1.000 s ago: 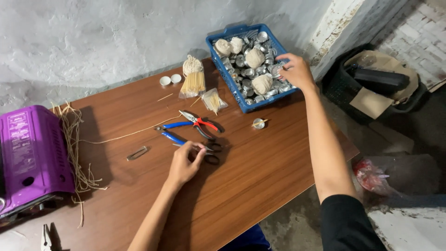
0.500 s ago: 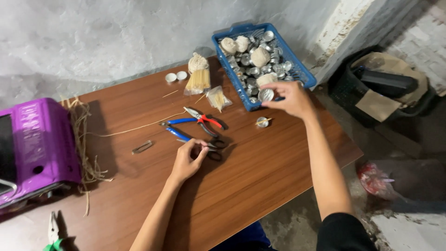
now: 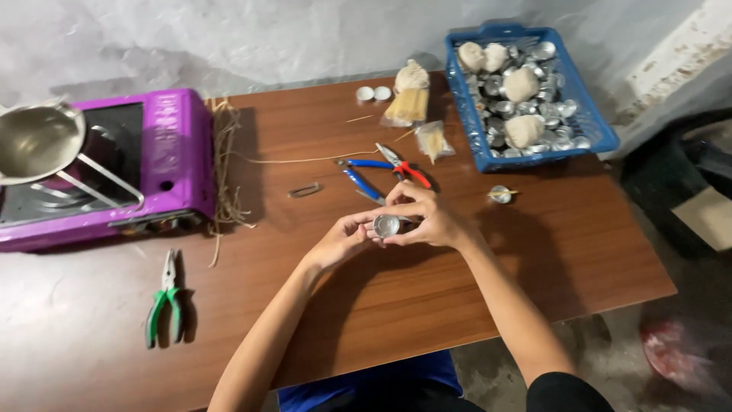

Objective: The person assembles small craft items by inserting wooden sticks into metal tins. They use pliers to trim a stick and scissors to cut another, then place the sticks into the tins on a wooden table.

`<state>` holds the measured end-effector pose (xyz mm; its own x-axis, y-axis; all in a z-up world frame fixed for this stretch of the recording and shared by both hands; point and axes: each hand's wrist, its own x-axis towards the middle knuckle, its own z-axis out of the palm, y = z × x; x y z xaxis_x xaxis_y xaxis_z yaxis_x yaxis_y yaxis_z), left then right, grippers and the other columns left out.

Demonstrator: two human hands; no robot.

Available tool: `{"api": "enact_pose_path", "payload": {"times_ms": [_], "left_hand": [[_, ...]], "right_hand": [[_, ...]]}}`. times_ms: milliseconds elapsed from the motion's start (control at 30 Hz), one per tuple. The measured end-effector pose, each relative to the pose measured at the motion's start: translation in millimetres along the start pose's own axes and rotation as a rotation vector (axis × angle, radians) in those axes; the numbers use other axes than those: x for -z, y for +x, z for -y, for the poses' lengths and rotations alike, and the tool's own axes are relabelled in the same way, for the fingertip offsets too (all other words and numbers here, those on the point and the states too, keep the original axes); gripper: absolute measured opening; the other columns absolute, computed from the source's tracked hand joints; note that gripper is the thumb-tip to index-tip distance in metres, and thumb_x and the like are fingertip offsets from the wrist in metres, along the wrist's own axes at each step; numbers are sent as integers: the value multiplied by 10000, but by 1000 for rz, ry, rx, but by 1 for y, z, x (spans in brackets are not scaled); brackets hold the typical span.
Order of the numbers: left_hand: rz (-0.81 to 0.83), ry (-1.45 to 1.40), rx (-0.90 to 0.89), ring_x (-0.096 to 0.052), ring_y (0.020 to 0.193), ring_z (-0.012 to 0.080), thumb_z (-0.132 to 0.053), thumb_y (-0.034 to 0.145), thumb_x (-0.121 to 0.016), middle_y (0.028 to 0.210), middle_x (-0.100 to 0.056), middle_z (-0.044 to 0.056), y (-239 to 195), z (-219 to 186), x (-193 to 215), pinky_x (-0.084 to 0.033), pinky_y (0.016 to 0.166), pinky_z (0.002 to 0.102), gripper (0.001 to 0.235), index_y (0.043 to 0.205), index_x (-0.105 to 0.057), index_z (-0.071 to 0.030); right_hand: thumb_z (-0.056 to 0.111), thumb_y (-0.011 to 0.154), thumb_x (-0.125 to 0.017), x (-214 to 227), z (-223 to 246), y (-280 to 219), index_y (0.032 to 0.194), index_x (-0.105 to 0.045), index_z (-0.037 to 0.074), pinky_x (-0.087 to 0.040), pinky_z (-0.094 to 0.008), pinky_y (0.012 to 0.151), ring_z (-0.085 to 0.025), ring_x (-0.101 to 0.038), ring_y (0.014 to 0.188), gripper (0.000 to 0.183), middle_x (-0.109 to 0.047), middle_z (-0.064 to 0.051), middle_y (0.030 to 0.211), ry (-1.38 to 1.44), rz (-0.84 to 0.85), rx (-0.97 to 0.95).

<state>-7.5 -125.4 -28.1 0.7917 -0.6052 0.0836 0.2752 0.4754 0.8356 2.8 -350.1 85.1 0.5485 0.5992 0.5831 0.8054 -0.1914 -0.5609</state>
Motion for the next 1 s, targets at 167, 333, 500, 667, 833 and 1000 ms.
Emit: {"api": "enact_pose_path", "payload": {"times_ms": [167,333,500,667,833,1000], "left_hand": [[-51,-13,-64,-711,1064,241,-409,926,-692,1173,-725,205,-22,-19,-1,-573,957,432,640,1360,-581,48],[-159,8,-115,-723,1000,191,-458,851,-741,1125,-745,160,-32,-30,2,-595,931,386,694,1336,-612,22],[-222,-31,-141,-706,1008,190,-461,832,-737,1139,-743,155,-34,-16,9,-570,975,436,722,1343,-619,35],[-255,-29,-167,-702,1023,172,-475,842,-720,1170,-736,146,-31,-15,9,-571,984,432,731,1366,-609,22],[-278,-42,-180,-706,1024,174,-476,831,-736,1173,-735,141,-30,-18,7,-573,988,433,723,1352,-625,13],[-302,15,-175,-713,1008,209,-458,844,-733,1139,-744,179,-32,-27,2,-584,956,465,718,1372,-616,14]], "right_hand": [[132,748,-910,-35,15,13,1110,-771,58,-572,-332,770,-207,-624,810,395,-664,-74,1056,54,28,-14],[128,807,-878,-54,28,21,1239,-719,33,-599,-329,783,-188,-671,854,470,-663,-89,1117,44,-63,-31],[153,798,-877,-72,20,13,1142,-759,27,-612,-339,738,-254,-728,939,385,-736,-103,1120,-30,-231,63],[92,818,-847,-85,22,12,1151,-765,-1,-641,-289,695,-273,-730,965,355,-758,-133,1096,-52,-344,94],[102,837,-828,-92,28,15,1175,-763,16,-644,-285,694,-258,-737,955,355,-771,-119,1114,-134,-401,111],[100,869,-790,-100,26,12,1228,-740,6,-639,-334,719,-304,-741,970,374,-785,-141,1085,-174,-459,94]]}}
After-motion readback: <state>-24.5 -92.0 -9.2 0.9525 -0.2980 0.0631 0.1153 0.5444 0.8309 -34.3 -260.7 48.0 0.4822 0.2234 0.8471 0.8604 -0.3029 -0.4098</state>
